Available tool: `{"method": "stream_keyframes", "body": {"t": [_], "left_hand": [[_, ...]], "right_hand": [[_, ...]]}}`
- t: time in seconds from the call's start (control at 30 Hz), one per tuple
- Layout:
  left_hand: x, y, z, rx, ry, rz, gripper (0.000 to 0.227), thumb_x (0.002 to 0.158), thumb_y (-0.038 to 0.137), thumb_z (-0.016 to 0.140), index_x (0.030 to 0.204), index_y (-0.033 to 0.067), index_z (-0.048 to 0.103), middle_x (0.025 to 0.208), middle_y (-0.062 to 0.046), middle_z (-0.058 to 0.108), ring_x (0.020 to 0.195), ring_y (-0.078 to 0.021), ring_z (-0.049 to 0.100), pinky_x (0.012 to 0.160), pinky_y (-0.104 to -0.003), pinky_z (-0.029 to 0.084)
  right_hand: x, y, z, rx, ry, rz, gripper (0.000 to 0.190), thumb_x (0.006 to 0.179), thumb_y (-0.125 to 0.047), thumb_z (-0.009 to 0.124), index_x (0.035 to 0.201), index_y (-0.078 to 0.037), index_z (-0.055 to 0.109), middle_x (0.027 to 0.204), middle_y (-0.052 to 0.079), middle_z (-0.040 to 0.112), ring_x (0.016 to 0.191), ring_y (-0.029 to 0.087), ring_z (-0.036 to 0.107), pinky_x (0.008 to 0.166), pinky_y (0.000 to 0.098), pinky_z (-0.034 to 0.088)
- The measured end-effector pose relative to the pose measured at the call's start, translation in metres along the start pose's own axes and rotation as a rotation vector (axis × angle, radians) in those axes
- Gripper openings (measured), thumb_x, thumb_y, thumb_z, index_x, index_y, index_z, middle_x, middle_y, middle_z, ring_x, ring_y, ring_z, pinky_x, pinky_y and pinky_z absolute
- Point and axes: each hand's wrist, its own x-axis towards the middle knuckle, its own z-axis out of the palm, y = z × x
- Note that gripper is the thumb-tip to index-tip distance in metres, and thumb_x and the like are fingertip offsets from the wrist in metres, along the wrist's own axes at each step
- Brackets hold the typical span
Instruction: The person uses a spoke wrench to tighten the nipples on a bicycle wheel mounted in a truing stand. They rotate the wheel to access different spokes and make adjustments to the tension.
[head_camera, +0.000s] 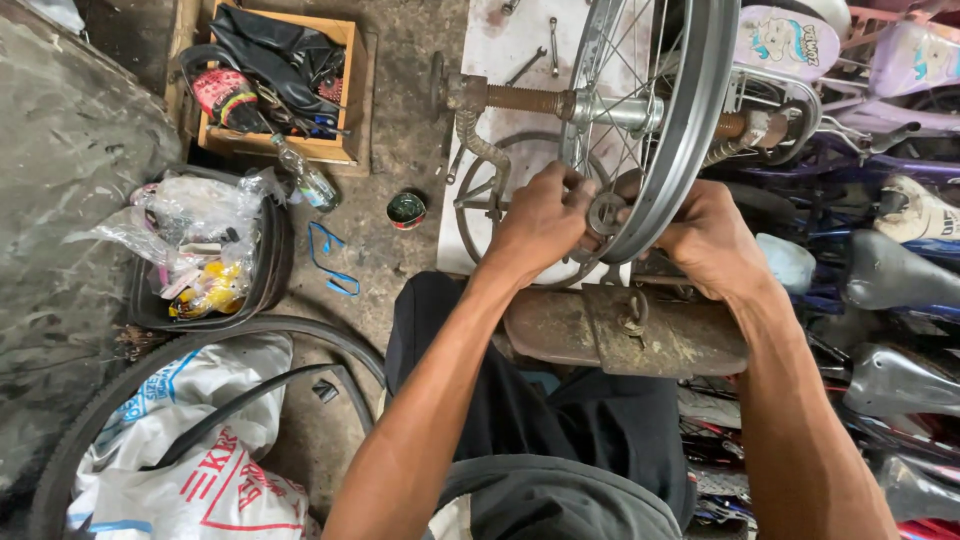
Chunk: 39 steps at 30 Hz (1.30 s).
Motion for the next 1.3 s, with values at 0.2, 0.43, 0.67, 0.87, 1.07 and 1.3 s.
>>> {"method": "stream_keyframes", "body": {"t": [0.2, 0.43, 0.67, 0.87, 1.07, 1.3], "left_hand": [[0.0, -0.005, -0.002, 0.038, 0.071, 0.115, 0.027, 0.096, 0.027, 0.065, 0.104, 0.0009, 0.064, 0.099, -0.015, 0.076, 0.088, -0.0219, 0.075, 0.081, -0.041, 0.059], [0.002, -0.008, 0.002, -0.028, 0.014, 0.009, 0.02, 0.096, 0.024, 0.063, 0.102, 0.0044, 0.065, 0.095, -0.012, 0.072, 0.081, -0.0215, 0.071, 0.073, -0.04, 0.059], [-0.004, -0.005, -0.003, 0.0, 0.017, 0.126, 0.015, 0.093, 0.016, 0.066, 0.097, 0.0023, 0.064, 0.091, -0.012, 0.069, 0.076, -0.0205, 0.067, 0.068, -0.04, 0.054], [0.007, -0.016, 0.004, 0.043, 0.003, 0.131, 0.014, 0.09, 0.015, 0.068, 0.096, 0.0023, 0.064, 0.082, -0.009, 0.069, 0.068, -0.0178, 0.066, 0.063, -0.036, 0.055], [0.016, -0.031, 0.012, 0.024, -0.014, 0.176, 0.013, 0.086, 0.006, 0.066, 0.098, 0.0005, 0.065, 0.081, -0.01, 0.068, 0.063, -0.0176, 0.064, 0.057, -0.034, 0.052], [0.017, -0.036, 0.012, 0.033, -0.022, 0.263, 0.012, 0.085, 0.0, 0.063, 0.098, -0.0011, 0.065, 0.08, -0.009, 0.067, 0.062, -0.0145, 0.061, 0.052, -0.031, 0.048]], "right_hand": [[0.002, 0.005, 0.0, -0.072, 0.002, -0.027, 0.024, 0.092, -0.009, 0.074, 0.113, 0.002, 0.074, 0.095, 0.007, 0.077, 0.082, 0.01, 0.07, 0.074, 0.0269, 0.059], [0.002, 0.012, -0.002, -0.081, 0.049, 0.038, 0.025, 0.094, -0.012, 0.073, 0.115, 0.0, 0.074, 0.093, 0.006, 0.076, 0.08, 0.011, 0.07, 0.071, 0.0276, 0.059], [0.0, 0.005, 0.001, -0.012, 0.039, 0.018, 0.027, 0.094, -0.015, 0.073, 0.118, -0.002, 0.073, 0.094, 0.003, 0.074, 0.081, 0.009, 0.066, 0.068, 0.0256, 0.055], [0.004, 0.002, 0.004, -0.087, 0.062, 0.088, 0.035, 0.094, -0.025, 0.074, 0.122, -0.004, 0.071, 0.101, 0.002, 0.072, 0.088, 0.009, 0.064, 0.075, 0.026, 0.053], [0.004, -0.011, 0.009, -0.167, 0.072, 0.222, 0.041, 0.092, -0.032, 0.074, 0.124, -0.007, 0.069, 0.104, 0.004, 0.073, 0.094, 0.012, 0.066, 0.081, 0.0275, 0.054], [0.004, 0.002, 0.001, -0.061, -0.023, 0.156, 0.052, 0.085, -0.041, 0.077, 0.123, -0.007, 0.069, 0.104, 0.003, 0.073, 0.09, 0.008, 0.067, 0.077, 0.0235, 0.056]]}}
